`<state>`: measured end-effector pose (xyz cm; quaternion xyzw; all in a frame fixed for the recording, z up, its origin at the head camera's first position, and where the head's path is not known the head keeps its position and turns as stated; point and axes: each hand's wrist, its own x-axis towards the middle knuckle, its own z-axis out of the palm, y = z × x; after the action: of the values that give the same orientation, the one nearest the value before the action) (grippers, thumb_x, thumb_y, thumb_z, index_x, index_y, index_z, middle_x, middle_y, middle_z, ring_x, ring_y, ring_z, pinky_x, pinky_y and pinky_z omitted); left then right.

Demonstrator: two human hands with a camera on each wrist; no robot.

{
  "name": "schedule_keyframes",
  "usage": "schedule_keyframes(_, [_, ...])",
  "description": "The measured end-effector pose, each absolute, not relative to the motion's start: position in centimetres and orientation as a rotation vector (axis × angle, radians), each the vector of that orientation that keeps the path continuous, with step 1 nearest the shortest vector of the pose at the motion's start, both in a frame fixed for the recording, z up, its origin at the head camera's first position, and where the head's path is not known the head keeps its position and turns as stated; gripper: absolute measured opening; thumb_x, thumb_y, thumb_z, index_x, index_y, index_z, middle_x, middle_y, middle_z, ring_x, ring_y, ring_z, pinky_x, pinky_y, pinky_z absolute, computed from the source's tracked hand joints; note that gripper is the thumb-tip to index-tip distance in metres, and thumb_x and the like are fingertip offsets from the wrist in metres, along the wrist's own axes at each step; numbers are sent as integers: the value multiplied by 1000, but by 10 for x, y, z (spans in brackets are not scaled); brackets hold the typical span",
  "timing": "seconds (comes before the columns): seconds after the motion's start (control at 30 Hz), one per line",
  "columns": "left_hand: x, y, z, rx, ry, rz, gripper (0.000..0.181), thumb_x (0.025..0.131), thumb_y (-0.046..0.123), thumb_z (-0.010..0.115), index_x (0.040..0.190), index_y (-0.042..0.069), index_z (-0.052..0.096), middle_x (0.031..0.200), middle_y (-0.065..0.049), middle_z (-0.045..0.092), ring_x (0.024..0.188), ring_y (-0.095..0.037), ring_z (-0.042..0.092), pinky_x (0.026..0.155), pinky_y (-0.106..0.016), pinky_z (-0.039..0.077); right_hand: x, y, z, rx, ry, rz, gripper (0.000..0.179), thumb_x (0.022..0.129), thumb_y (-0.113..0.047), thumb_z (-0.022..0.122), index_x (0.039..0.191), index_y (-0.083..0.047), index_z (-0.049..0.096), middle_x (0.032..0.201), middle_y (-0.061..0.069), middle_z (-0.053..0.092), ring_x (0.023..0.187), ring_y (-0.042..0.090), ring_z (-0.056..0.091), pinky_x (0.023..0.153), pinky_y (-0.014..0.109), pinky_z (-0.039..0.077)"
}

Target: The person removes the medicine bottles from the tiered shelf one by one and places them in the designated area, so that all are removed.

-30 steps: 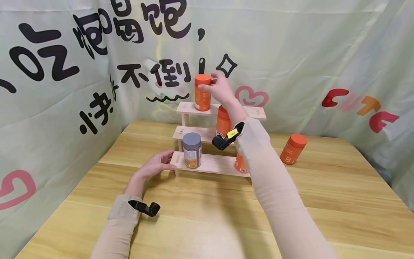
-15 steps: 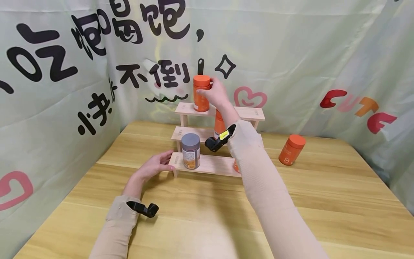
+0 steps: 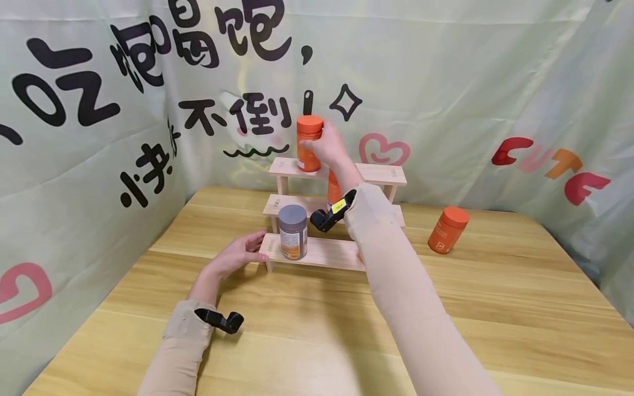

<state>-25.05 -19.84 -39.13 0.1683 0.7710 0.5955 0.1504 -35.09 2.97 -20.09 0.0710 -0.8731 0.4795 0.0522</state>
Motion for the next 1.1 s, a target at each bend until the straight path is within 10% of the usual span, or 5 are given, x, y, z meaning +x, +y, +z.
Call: schedule_keyframes(1.1, [-252, -198, -393, 494, 2189, 1732, 80, 84, 5, 64, 144, -10, 13, 149, -27, 13, 136, -41, 17, 111, -47, 16, -337, 79, -177, 285, -2530, 1481, 57, 86, -23, 64, 134, -8, 38, 124, 5, 51, 109, 17, 50, 92, 27, 43])
